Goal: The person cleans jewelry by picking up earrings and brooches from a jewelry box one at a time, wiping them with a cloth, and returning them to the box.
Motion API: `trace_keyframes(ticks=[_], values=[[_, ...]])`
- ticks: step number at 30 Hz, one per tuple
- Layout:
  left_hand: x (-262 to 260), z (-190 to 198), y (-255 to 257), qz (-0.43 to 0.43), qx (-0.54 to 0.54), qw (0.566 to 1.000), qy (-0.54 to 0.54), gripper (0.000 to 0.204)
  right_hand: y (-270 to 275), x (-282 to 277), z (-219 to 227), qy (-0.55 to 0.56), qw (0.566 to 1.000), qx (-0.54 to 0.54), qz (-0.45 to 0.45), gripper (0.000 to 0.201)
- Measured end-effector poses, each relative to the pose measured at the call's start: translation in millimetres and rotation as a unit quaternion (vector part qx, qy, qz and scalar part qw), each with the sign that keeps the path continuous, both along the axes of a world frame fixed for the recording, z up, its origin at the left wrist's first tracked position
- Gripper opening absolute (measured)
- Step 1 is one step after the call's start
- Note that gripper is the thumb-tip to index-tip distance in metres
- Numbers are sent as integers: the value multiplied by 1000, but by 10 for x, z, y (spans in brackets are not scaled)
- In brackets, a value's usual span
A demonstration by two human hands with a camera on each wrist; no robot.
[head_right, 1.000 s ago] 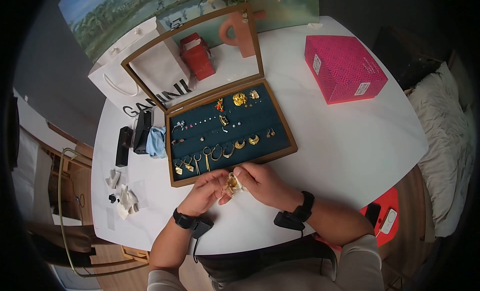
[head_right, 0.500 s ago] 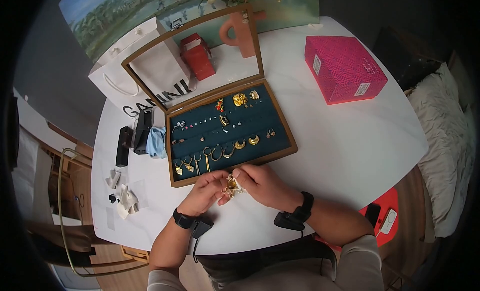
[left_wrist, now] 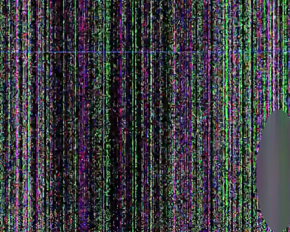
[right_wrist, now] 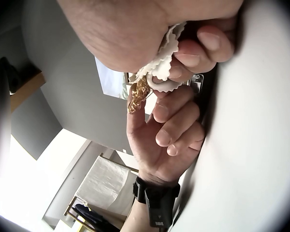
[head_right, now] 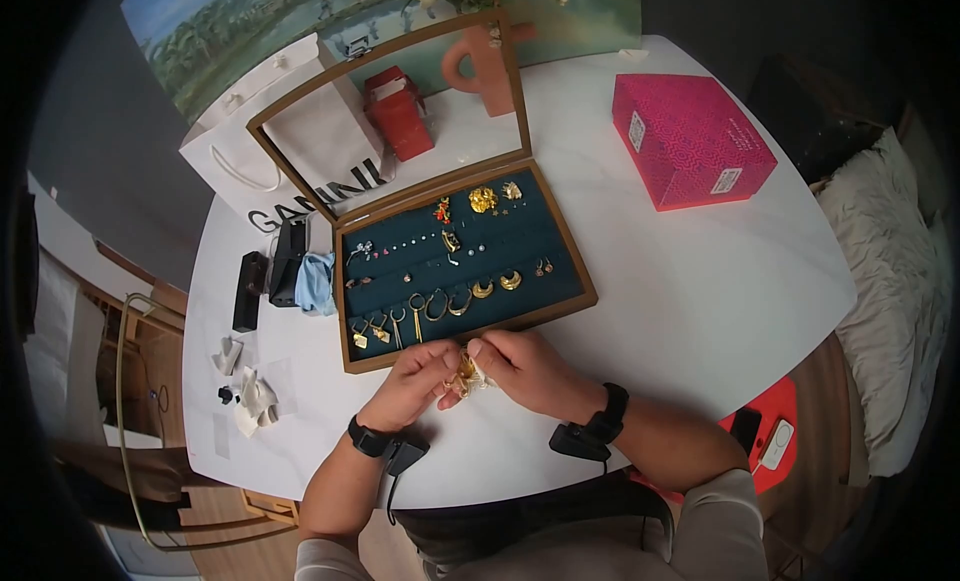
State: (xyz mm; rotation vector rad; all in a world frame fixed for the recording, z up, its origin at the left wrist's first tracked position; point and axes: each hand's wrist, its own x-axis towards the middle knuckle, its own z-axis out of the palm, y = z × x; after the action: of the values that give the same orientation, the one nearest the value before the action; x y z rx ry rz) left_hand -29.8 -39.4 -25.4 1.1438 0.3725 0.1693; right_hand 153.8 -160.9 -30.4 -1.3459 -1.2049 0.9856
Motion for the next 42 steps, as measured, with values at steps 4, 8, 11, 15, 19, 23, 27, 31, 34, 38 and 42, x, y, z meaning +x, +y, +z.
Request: trace_keyframes(ticks=[4,8,11,15,19,23,27,31,34,38,42], values=[[9,11,-8,1,12,1000,20,23,-5,-6,12,15,1000,-2,6,30],[6,-18,1,-3,26,999,23,18,-5,-15,-23,10,1000,8,12,30],[0,-30,10,-5,35,999,24,17,-8,-19,-8,-8,1000,23,13,30],[-1,-58,11,-3,39,999,24,17,-14,-8,2,-19,1000,17,17,29],[14,-39,-7,12,21,999,30,17,-9,-19,-49,20,1000,18,-12,29],[24,-49,-31,29,-2,1000,11,17,-15,-18,-17,-3,1000,25,-16,29],[28,-13,-47,41,-6,999,14,21,-10,-14,24,-49,998,45,5,29],[6,-80,-13,30,-11,999,16,14,-14,-17,12,-34,999,31,-22,29],[6,-77,-17,34,-13,999,16,14,-13,0,-8,-44,998,35,-19,29],[15,-60,-24,36,-5,999,17,18,-18,-24,33,-51,998,46,-11,29],[12,0,-26,22,24,999,22,17,3,40,-36,-55,998,11,-31,29]])
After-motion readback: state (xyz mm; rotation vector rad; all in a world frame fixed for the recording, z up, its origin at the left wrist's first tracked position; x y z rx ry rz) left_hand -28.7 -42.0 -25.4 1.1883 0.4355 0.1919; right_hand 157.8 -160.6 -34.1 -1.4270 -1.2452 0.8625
